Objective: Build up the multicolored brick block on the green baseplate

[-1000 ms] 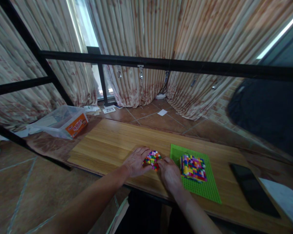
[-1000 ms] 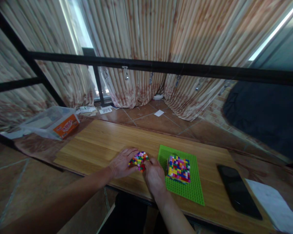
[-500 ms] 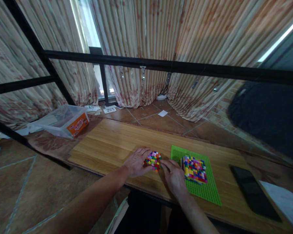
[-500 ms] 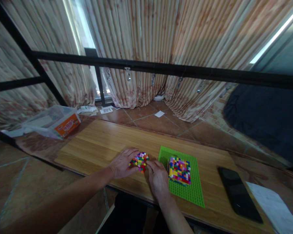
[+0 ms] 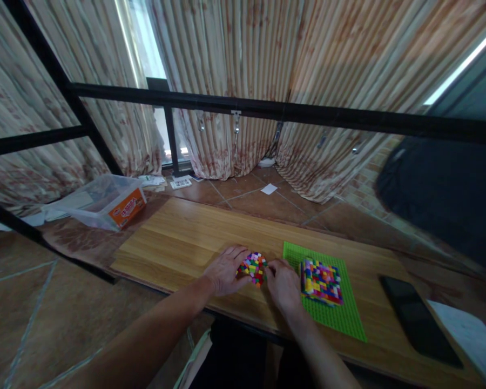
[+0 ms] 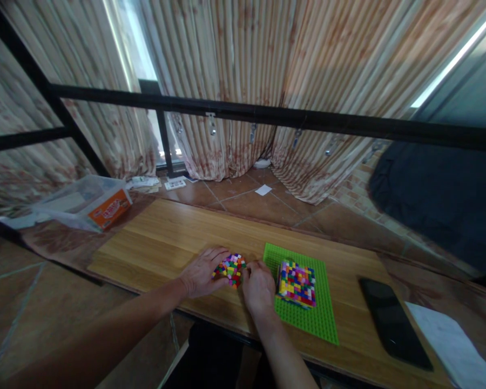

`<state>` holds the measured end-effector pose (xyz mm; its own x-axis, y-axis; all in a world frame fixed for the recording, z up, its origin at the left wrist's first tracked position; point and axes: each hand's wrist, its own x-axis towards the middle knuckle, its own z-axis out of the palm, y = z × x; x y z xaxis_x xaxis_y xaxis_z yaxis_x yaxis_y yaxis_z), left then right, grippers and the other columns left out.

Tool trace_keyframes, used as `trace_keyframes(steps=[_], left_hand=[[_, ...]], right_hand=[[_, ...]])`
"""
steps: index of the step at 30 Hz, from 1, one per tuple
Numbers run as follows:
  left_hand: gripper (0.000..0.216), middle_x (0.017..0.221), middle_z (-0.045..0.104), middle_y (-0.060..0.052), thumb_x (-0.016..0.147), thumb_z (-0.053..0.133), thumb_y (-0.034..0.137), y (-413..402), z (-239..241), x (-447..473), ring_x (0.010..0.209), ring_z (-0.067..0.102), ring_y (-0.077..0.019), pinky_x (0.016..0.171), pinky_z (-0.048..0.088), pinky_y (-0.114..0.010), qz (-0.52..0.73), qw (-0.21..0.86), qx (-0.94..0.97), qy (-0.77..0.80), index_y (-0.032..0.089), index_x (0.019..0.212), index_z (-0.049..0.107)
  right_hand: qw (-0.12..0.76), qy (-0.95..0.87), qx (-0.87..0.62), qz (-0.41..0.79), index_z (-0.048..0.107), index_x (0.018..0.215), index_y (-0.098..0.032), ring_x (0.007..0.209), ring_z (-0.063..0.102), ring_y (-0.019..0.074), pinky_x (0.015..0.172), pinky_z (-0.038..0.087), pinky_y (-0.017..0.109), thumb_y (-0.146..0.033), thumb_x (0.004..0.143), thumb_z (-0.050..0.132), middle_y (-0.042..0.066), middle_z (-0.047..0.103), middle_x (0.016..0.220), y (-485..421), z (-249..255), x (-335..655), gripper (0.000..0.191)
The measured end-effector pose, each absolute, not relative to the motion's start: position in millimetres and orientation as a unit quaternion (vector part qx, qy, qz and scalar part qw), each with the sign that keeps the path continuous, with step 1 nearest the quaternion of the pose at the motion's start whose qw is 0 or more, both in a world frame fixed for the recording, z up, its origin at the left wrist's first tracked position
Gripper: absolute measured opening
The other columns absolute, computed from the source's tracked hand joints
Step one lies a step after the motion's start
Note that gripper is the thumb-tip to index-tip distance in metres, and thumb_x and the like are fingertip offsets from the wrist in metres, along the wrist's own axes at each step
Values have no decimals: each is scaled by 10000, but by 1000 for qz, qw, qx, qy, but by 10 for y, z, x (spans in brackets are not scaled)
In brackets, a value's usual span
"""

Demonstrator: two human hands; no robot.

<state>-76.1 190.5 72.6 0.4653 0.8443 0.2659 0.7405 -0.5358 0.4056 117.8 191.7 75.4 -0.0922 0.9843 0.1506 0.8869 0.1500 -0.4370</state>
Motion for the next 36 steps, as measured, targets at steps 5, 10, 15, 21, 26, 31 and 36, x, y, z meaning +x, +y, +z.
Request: trace_keyframes(steps=[5,10,15,21,26,31,36], left_hand=[[616,1345,480,-115,791,586,453,1906,710,-771,1245,433,-267,1082,331,-465,227,112,850,462,188,1319,413],[596,1359,476,-108,799,581,428,1910,723,-784,1262,423,-264,1085,337,-459,218,109,849,469,194,1323,417],[559,1341,502,-99,816,557,421,1942,741,-796,1244,448,-261,1069,365,-461,226,99,852,462,213,1319,435],[529,1339,508,-90,841,525,419,1976,757,-792,1236,460,-254,1061,381,-454,212,91,856,464,211,1320,439],[505,1311,537,-90,847,516,425,1978,789,-776,1205,493,-253,1033,413,-450,214,76,857,462,207,1299,462],[482,1324,531,-82,855,505,414,1985,801,-780,1213,490,-249,1035,413,-445,213,72,859,459,220,1295,471],[488,1311,541,-83,850,511,428,1993,788,-784,1198,504,-252,1027,421,-451,218,72,860,456,222,1291,475]], right_hand=[[273,-711,-628,163,658,855,-188,801,612,190,742,431,297,-247,870,439,69,664,863,1806,887,1145,227],[392,-656,-584,274,663,929,-203,762,638,177,702,480,284,-344,867,455,61,694,884,1500,1143,1280,259],[476,-567,-622,256,693,929,-213,864,647,211,778,506,344,-414,804,539,84,698,980,1323,1157,1794,282],[469,-506,-698,193,705,894,-191,827,650,232,750,503,361,-407,774,539,94,712,895,1383,997,2435,298],[422,-546,-710,141,702,925,-181,813,639,212,734,477,330,-347,822,464,88,696,900,1498,1021,2467,308],[372,-587,-713,91,703,924,-178,753,623,179,690,452,293,-286,848,402,72,677,875,1590,1051,2385,329],[341,-608,-714,59,713,884,-204,740,620,167,687,443,277,-266,839,415,50,683,855,1678,1037,2393,308]])
